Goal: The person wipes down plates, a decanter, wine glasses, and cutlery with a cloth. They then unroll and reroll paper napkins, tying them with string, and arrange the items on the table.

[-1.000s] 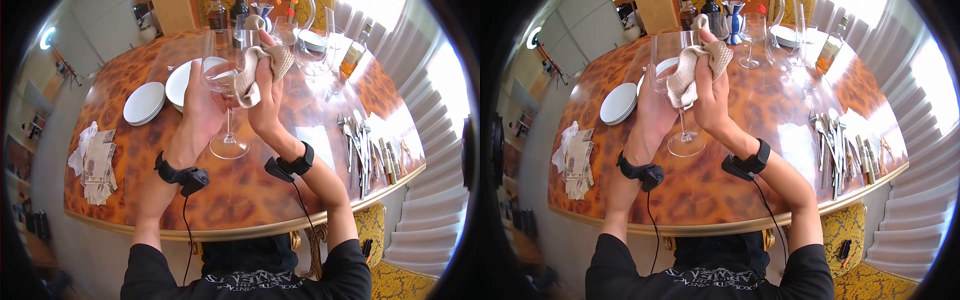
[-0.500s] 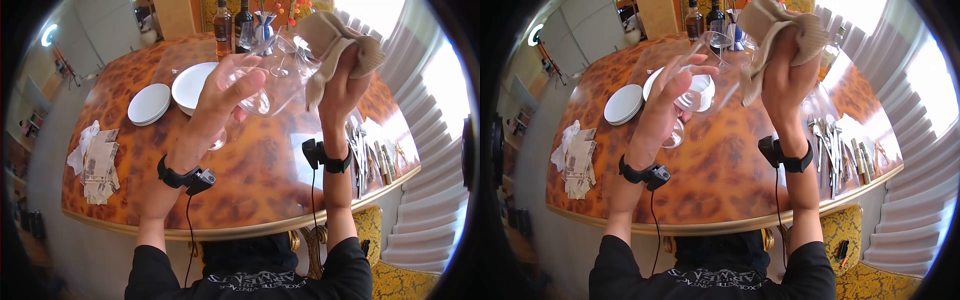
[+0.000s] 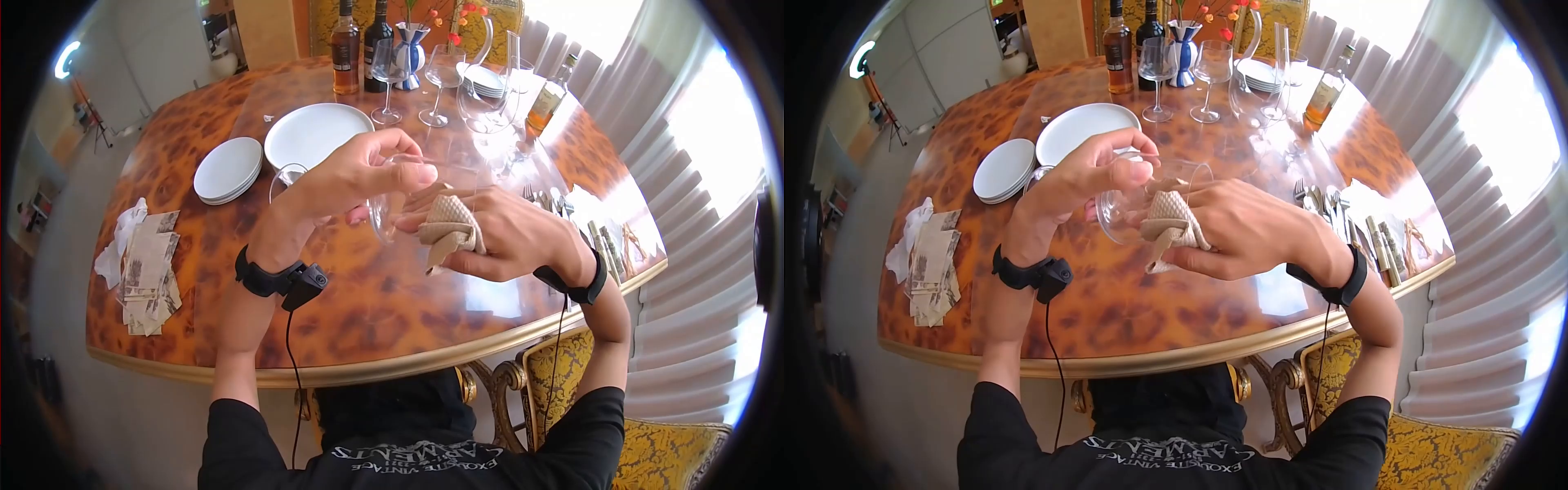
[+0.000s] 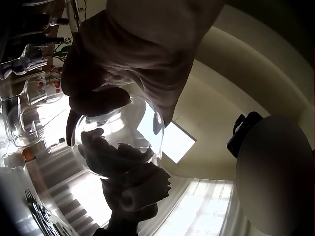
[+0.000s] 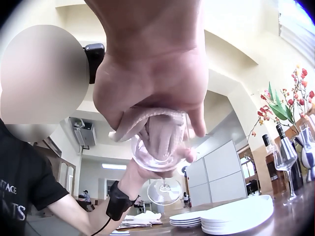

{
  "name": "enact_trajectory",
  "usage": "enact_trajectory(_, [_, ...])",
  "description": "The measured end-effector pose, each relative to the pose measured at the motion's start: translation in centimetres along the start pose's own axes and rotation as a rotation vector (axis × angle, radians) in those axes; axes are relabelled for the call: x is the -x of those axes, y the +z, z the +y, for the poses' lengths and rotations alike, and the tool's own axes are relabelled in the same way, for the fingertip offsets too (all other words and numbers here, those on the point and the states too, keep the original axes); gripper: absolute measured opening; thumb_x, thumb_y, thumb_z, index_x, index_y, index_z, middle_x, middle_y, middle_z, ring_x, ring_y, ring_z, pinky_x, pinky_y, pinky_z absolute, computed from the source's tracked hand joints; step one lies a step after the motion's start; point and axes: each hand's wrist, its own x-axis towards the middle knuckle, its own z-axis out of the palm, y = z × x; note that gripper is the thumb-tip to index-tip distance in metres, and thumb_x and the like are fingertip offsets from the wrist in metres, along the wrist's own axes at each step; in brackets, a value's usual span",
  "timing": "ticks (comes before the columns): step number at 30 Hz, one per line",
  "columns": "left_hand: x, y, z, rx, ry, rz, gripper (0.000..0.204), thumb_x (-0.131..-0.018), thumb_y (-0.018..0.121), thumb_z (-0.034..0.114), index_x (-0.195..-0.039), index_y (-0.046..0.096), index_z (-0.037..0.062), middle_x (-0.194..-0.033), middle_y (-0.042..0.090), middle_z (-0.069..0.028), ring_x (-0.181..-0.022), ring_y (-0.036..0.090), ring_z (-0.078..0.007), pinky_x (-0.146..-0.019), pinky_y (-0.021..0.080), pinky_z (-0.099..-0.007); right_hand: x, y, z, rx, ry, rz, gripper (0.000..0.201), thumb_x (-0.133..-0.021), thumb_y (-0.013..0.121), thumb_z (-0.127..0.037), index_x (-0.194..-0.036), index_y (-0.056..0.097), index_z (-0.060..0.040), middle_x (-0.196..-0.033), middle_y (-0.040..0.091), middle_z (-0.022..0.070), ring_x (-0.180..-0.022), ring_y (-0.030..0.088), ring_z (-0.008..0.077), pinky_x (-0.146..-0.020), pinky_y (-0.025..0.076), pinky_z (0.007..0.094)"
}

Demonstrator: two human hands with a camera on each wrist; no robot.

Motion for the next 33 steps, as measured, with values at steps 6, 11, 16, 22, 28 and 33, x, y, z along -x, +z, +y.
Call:
enact_trajectory(6, [-0.1,0.8,-0.6,0.302,-0.158,-0.066,0.060,-0.082,0.067,0.049,-0.116,0.055,0.0013,-0.105,0.063,-0.0087,-0.085,0.060,-0.0105,-0.060,0.047,-0.0212,1.1,0.1,-1.9,0.534,-0.053,0.305,0.049,-0.091,0.060,-0.046,-0.115,0.059,-0.0029,-0.117,0.060,0.0135,-0.103,0.060,0.0317,-0.088,0.049,0.0444])
enact_trajectory(11, [-0.7,2.2,-1.4,0.523,-0.204,0.019,0.059,-0.084,0.066,0.048,-0.120,0.056,0.0031,-0.118,0.062,-0.0118,-0.083,0.060,-0.0083,-0.047,0.044,-0.0205,2.5,1.3,-1.4,0.722,-0.038,0.623,0.046,-0.090,0.060,-0.047,-0.101,0.057,-0.0024,-0.090,0.059,0.0117,-0.072,0.058,0.0251,-0.062,0.046,0.0372])
enact_trajectory(16, [-1.0,2.1,-1.2,0.619,-0.236,0.050,0.055,-0.084,0.068,0.044,-0.120,0.055,0.0040,-0.122,0.060,-0.0132,-0.091,0.065,-0.0161,-0.054,0.052,-0.0215,1.1,2.4,-4.1,0.003,0.359,0.936,0.015,-0.095,0.057,-0.013,-0.092,0.059,0.0007,-0.077,0.060,0.0105,-0.065,0.057,0.0253,-0.057,0.045,0.0341])
enact_trajectory(22, [0.2,1.7,-0.7,0.499,-0.107,-0.025,0.052,-0.086,0.063,0.046,-0.114,0.056,0.0032,-0.106,0.061,-0.0096,-0.083,0.062,-0.0144,-0.050,0.048,-0.0199,1.5,1.6,-3.1,0.099,-0.125,0.457,0.033,-0.093,0.063,-0.029,-0.110,0.060,-0.0011,-0.101,0.064,0.0172,-0.096,0.061,0.0335,-0.080,0.050,0.0396])
enact_trajectory(28, [0.1,2.6,1.1,-0.080,-0.091,-0.250,0.074,-0.089,0.046,0.072,-0.115,0.054,0.0033,-0.080,0.053,-0.0032,-0.049,0.048,-0.0056,-0.042,0.035,-0.0191,1.4,0.9,-3.5,0.255,-0.021,0.053,0.036,-0.089,0.066,-0.026,-0.121,0.061,-0.0090,-0.110,0.066,0.0107,-0.104,0.061,0.0321,-0.081,0.054,0.0417])
enact_trajectory(33, [-0.2,3.6,-0.3,0.067,-0.027,0.026,0.075,-0.085,0.057,0.067,-0.126,0.047,0.0056,-0.092,0.065,-0.0101,-0.059,0.059,-0.0090,-0.044,0.045,-0.0234,2.2,3.2,-1.7,-0.210,0.246,0.321,0.033,-0.092,0.065,-0.020,-0.123,0.061,-0.0102,-0.104,0.067,0.0084,-0.092,0.066,0.0292,-0.086,0.052,0.0348])
